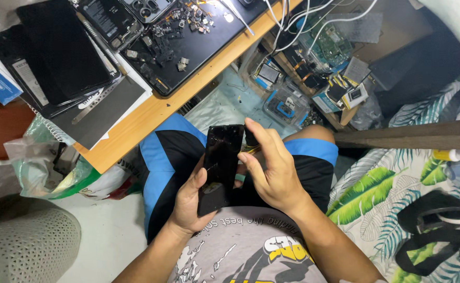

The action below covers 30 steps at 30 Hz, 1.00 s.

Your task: The person disassembles a smartphone, removes the battery, and then reassembles the device. They use a metal tool to pry open the casing and disconnect internal components. The person then places the battery back into the chassis and closes the phone.

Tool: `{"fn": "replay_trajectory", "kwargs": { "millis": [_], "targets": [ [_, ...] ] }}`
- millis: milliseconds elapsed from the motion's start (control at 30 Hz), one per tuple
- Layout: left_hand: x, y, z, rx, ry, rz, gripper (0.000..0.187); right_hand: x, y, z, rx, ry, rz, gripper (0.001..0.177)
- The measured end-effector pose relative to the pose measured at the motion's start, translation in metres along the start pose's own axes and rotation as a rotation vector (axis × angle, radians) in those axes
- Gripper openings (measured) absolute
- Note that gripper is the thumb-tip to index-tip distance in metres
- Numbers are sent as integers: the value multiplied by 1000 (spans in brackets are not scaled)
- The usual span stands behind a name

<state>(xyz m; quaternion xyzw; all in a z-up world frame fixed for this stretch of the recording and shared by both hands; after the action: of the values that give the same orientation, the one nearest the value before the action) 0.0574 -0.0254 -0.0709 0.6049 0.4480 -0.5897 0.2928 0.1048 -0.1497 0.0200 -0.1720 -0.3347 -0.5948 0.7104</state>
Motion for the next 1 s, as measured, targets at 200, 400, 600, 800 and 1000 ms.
{"fn": "replay_trajectory", "kwargs": {
  "millis": [200,400,600,800,1000],
  "targets": [
    [4,0,3,9,24,-18,71,3,1,4,50,-92,-42,57],
    [12,-1,7,-5,46,-30,69,4,2,8,85,-44,-55,56],
    [12,-1,8,0,40,-44,69,-1,4,5,90,-40,-61,53],
    [13,-2,7,2,71,-42,70,-4,5,-2,30,-28,-55,53],
    [16,-1,7,-8,118,-51,69,1,6,7,107,-42,-96,52]
  ]
}}
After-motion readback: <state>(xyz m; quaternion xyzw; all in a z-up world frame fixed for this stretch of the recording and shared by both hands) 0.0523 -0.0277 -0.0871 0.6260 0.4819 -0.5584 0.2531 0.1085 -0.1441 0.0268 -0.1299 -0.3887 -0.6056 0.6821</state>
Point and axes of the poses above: each hand's wrist, its own y-axis towards the middle knuckle, its own x-axis out of the back of the hand, z = x × y, the point moved 9 cm from there along y, towards the middle knuckle, and after that the axes turned 14 degrees about -y, right-handed, at the moved point
